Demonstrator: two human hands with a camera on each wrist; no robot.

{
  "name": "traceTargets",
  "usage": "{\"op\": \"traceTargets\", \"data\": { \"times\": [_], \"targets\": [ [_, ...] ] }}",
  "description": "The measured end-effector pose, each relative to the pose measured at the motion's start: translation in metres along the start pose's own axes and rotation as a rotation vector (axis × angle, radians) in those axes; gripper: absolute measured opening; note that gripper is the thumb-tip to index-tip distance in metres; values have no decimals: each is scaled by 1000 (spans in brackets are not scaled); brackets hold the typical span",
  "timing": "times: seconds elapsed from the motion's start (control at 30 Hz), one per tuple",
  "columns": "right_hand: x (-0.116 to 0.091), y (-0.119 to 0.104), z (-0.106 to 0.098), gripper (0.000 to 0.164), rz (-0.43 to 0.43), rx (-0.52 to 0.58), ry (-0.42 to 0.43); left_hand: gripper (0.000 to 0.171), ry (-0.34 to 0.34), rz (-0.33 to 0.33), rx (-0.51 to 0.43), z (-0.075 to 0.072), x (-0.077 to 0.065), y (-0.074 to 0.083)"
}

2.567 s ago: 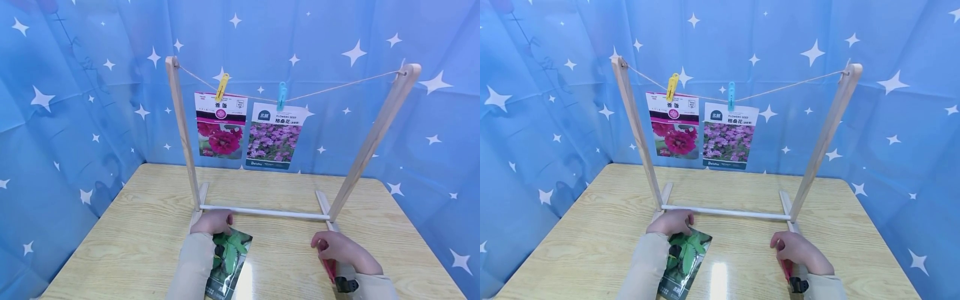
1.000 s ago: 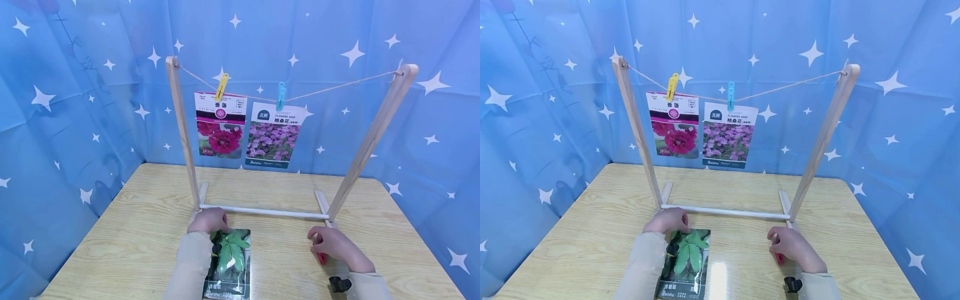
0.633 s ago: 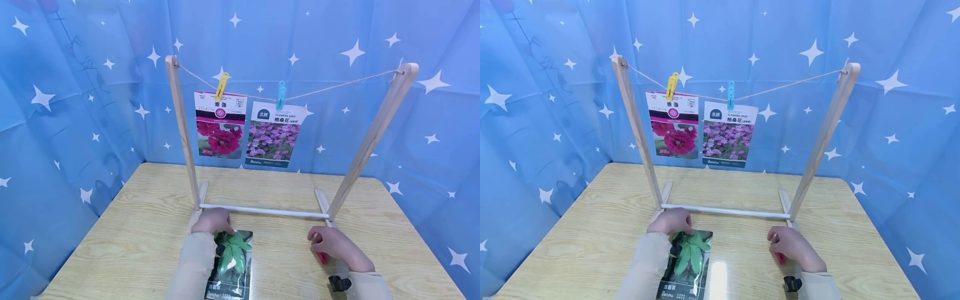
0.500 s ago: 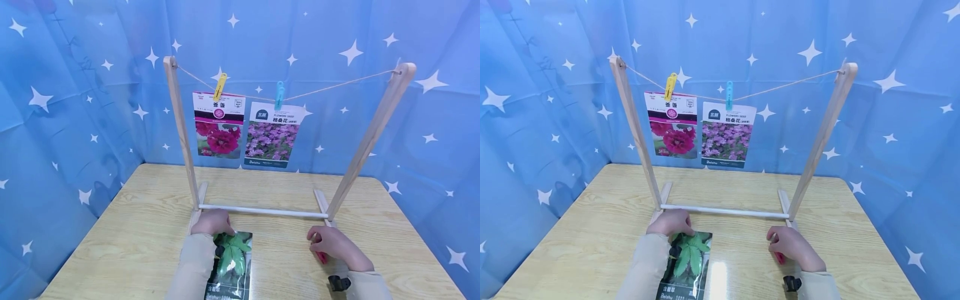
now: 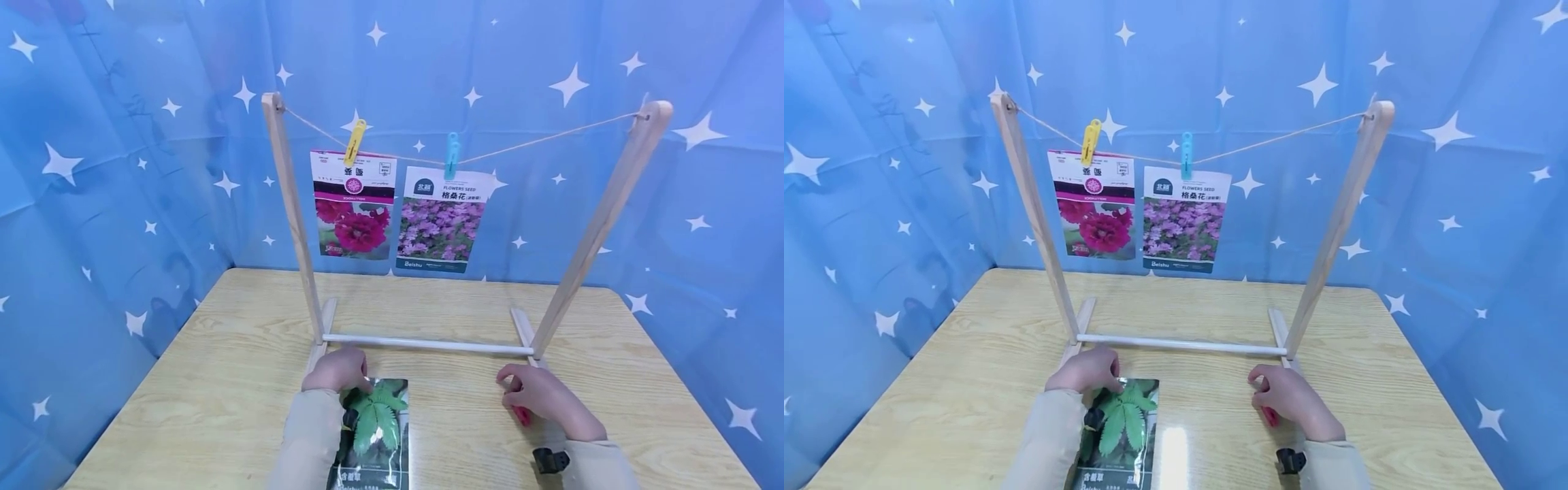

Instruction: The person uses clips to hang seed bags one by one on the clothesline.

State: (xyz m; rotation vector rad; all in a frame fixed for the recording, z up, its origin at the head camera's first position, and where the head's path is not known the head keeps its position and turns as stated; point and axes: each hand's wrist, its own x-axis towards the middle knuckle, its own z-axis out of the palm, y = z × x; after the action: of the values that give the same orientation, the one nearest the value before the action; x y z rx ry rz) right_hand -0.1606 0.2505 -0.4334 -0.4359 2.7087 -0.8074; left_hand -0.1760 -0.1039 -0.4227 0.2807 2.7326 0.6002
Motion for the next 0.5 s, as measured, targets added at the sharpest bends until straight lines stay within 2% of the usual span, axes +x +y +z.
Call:
{"op": "traceTargets", "data": {
  "times": [0.27,0.37,0.5],
  "targets": [
    [0,-1,-2,28,-51,72,-15,20,4,40,-54,-3,2,-10],
    [1,-2,-3,26,-31,65,-10,19,10,46,-78,-4,5,-15],
    [1,-2,-4,23,13,0,38,16,-9,76,-98,-4,8,-20]
  ]
}}
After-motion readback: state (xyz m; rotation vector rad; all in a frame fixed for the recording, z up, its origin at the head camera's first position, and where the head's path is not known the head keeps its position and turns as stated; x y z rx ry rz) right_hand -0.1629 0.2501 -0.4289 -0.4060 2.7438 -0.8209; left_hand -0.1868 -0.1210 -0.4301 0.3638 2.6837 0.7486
